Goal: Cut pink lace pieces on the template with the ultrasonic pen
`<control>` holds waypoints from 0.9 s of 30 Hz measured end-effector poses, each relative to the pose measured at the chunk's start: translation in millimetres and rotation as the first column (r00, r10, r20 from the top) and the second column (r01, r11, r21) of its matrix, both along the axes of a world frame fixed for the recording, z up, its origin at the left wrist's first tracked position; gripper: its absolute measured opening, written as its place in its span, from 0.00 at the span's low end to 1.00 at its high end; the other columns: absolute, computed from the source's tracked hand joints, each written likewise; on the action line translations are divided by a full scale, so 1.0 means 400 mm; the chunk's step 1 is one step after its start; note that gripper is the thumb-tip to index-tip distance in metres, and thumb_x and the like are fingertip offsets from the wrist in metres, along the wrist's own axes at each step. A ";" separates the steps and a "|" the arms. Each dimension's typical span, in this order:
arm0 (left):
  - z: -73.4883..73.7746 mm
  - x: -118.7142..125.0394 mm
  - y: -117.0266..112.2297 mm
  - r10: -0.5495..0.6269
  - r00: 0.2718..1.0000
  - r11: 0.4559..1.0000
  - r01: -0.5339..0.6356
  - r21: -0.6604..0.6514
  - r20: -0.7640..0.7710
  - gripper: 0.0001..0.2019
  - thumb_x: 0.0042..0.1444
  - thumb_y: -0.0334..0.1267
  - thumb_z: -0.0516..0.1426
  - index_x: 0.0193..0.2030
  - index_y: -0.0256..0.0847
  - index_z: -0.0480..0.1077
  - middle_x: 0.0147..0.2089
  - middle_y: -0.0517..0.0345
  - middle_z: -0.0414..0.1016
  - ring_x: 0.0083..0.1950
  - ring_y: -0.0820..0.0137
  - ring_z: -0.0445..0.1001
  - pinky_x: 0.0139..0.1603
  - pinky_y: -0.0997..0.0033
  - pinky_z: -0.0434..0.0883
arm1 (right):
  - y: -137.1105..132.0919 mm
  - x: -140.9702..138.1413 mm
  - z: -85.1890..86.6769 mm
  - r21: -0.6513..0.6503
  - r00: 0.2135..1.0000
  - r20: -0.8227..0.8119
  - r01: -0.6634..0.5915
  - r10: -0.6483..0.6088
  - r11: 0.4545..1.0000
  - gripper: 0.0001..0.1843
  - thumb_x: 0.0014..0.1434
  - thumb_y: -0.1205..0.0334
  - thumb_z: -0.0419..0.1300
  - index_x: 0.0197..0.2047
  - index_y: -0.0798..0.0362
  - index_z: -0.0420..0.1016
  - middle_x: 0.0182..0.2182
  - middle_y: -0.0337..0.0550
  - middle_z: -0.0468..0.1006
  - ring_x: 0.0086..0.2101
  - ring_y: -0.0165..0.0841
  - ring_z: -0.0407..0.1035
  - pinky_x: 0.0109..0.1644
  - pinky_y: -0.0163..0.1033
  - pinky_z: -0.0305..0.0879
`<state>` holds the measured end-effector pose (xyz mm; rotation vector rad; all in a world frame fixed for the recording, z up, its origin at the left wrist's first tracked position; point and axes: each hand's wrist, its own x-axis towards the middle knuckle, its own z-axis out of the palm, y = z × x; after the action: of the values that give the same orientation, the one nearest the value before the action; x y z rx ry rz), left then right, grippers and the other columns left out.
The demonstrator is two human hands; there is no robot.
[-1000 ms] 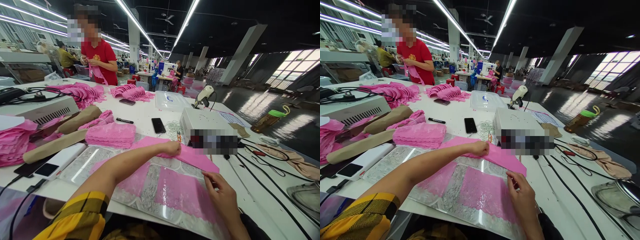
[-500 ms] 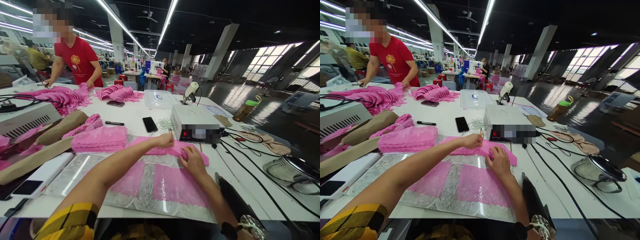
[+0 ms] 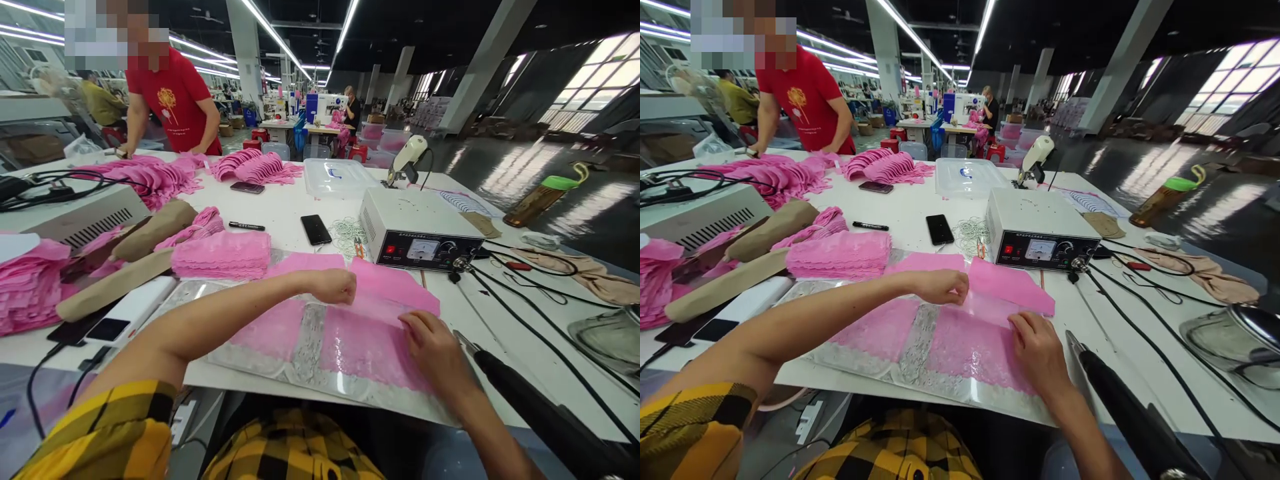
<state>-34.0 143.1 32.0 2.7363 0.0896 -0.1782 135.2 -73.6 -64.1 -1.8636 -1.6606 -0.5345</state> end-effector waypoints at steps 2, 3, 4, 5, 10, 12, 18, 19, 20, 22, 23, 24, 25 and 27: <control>-0.009 -0.036 -0.034 -0.066 0.997 0.996 0.064 -0.061 -0.031 0.07 0.56 0.26 0.59 0.30 0.38 0.75 0.42 0.59 0.76 0.42 0.73 0.73 0.46 0.76 0.69 | -0.050 -0.021 0.000 0.008 0.994 0.069 -0.091 0.091 0.996 0.13 0.63 0.68 0.52 0.44 0.49 0.76 0.38 0.44 0.77 0.40 0.34 0.72 0.46 0.42 0.70; -0.014 -0.051 -0.050 -0.093 0.995 0.992 0.089 -0.090 -0.038 0.07 0.57 0.26 0.58 0.30 0.38 0.74 0.43 0.58 0.75 0.43 0.72 0.73 0.47 0.76 0.68 | -0.071 -0.030 0.000 0.008 0.988 0.092 -0.125 0.123 0.992 0.13 0.63 0.68 0.52 0.45 0.48 0.76 0.39 0.44 0.77 0.40 0.34 0.72 0.46 0.42 0.71; -0.020 -0.065 -0.064 -0.109 0.993 0.988 0.104 -0.111 -0.039 0.07 0.57 0.26 0.58 0.30 0.39 0.74 0.43 0.58 0.75 0.45 0.72 0.73 0.47 0.76 0.68 | -0.088 -0.036 0.000 0.005 0.984 0.102 -0.146 0.145 0.989 0.14 0.63 0.68 0.52 0.46 0.48 0.76 0.39 0.44 0.77 0.40 0.34 0.72 0.46 0.42 0.71; -0.026 -0.076 -0.076 -0.121 0.992 0.985 0.115 -0.127 -0.038 0.07 0.57 0.26 0.58 0.30 0.39 0.74 0.44 0.57 0.75 0.46 0.71 0.73 0.48 0.75 0.68 | -0.102 -0.041 0.000 0.003 0.983 0.098 -0.158 0.157 0.987 0.15 0.63 0.69 0.52 0.47 0.47 0.76 0.39 0.44 0.77 0.41 0.34 0.73 0.47 0.43 0.71; -0.052 -0.106 -0.111 -0.138 0.990 0.982 0.133 -0.136 -0.035 0.07 0.57 0.26 0.58 0.29 0.39 0.72 0.44 0.55 0.75 0.47 0.67 0.72 0.51 0.68 0.66 | -0.131 -0.049 0.006 0.019 0.980 0.070 -0.188 0.186 0.982 0.19 0.61 0.74 0.52 0.48 0.45 0.76 0.39 0.43 0.77 0.41 0.33 0.72 0.46 0.42 0.72; -0.056 -0.112 -0.119 -0.135 0.990 0.984 0.131 -0.118 -0.032 0.07 0.57 0.27 0.57 0.29 0.39 0.71 0.46 0.54 0.75 0.49 0.65 0.72 0.54 0.65 0.64 | -0.138 -0.047 0.007 0.017 0.983 0.076 -0.171 0.170 0.985 0.20 0.60 0.74 0.52 0.48 0.45 0.76 0.39 0.43 0.77 0.41 0.33 0.72 0.46 0.42 0.72; -0.058 -0.133 -0.133 -0.155 0.988 0.984 0.153 -0.087 -0.011 0.08 0.60 0.28 0.55 0.30 0.38 0.70 0.57 0.50 0.71 0.59 0.62 0.69 0.64 0.61 0.58 | -0.166 -0.044 0.000 0.019 0.986 0.084 -0.145 0.143 0.989 0.19 0.59 0.75 0.51 0.46 0.46 0.76 0.39 0.42 0.76 0.40 0.33 0.72 0.44 0.42 0.73; -0.059 -0.136 -0.134 -0.157 0.987 0.984 0.156 -0.083 -0.007 0.08 0.60 0.28 0.55 0.30 0.38 0.70 0.59 0.50 0.70 0.60 0.62 0.69 0.65 0.62 0.57 | -0.170 -0.044 -0.002 0.015 0.988 0.073 -0.140 0.138 0.990 0.19 0.59 0.75 0.51 0.45 0.46 0.76 0.38 0.42 0.76 0.40 0.33 0.72 0.44 0.42 0.74; -0.061 -0.140 -0.133 -0.159 0.987 0.984 0.158 -0.079 -0.005 0.08 0.60 0.28 0.55 0.30 0.38 0.71 0.60 0.50 0.70 0.60 0.63 0.69 0.65 0.62 0.56 | -0.175 -0.044 -0.003 0.009 0.989 0.054 -0.135 0.134 0.991 0.19 0.59 0.75 0.51 0.45 0.46 0.76 0.38 0.42 0.76 0.40 0.33 0.73 0.44 0.41 0.74; -0.063 -0.147 -0.132 -0.156 0.988 0.985 0.155 -0.073 -0.003 0.08 0.61 0.29 0.55 0.31 0.39 0.71 0.61 0.51 0.69 0.60 0.64 0.69 0.66 0.61 0.55 | -0.184 -0.043 -0.006 0.003 0.991 0.004 -0.134 0.134 0.991 0.18 0.59 0.75 0.52 0.45 0.47 0.76 0.38 0.43 0.77 0.40 0.34 0.73 0.43 0.41 0.74; -0.064 -0.150 -0.132 -0.156 0.988 0.985 0.155 -0.070 -0.003 0.08 0.62 0.29 0.55 0.32 0.39 0.71 0.61 0.51 0.69 0.59 0.64 0.69 0.67 0.60 0.55 | -0.189 -0.041 -0.008 0.003 0.990 -0.022 -0.139 0.139 0.990 0.18 0.58 0.75 0.52 0.45 0.48 0.76 0.39 0.44 0.77 0.40 0.34 0.73 0.43 0.41 0.75; -0.064 -0.152 -0.131 -0.159 0.987 0.985 0.159 -0.066 -0.002 0.08 0.62 0.30 0.55 0.32 0.39 0.72 0.61 0.51 0.69 0.60 0.64 0.69 0.67 0.59 0.54 | -0.195 -0.040 -0.009 0.001 0.988 -0.045 -0.146 0.146 0.989 0.18 0.57 0.74 0.52 0.45 0.48 0.76 0.40 0.45 0.77 0.41 0.35 0.74 0.43 0.41 0.75; -0.064 -0.153 -0.131 -0.163 0.987 0.985 0.163 -0.061 0.002 0.07 0.62 0.30 0.55 0.33 0.40 0.72 0.61 0.52 0.70 0.59 0.64 0.70 0.67 0.59 0.55 | -0.200 -0.039 -0.012 -0.002 0.987 -0.067 -0.150 0.149 0.989 0.19 0.57 0.74 0.52 0.46 0.48 0.76 0.40 0.46 0.77 0.41 0.36 0.74 0.43 0.42 0.75; -0.064 -0.147 -0.129 -0.158 0.987 0.987 0.159 -0.037 0.012 0.05 0.61 0.31 0.57 0.33 0.40 0.72 0.58 0.54 0.73 0.57 0.65 0.71 0.64 0.63 0.58 | -0.208 -0.040 -0.016 -0.028 0.983 -0.118 -0.142 0.138 0.989 0.20 0.56 0.74 0.51 0.46 0.48 0.76 0.43 0.47 0.78 0.43 0.37 0.75 0.44 0.42 0.76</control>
<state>-92.8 91.5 6.5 2.7059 -0.1335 -0.2091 119.4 -156.6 -70.5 -1.7523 -1.7178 -0.3336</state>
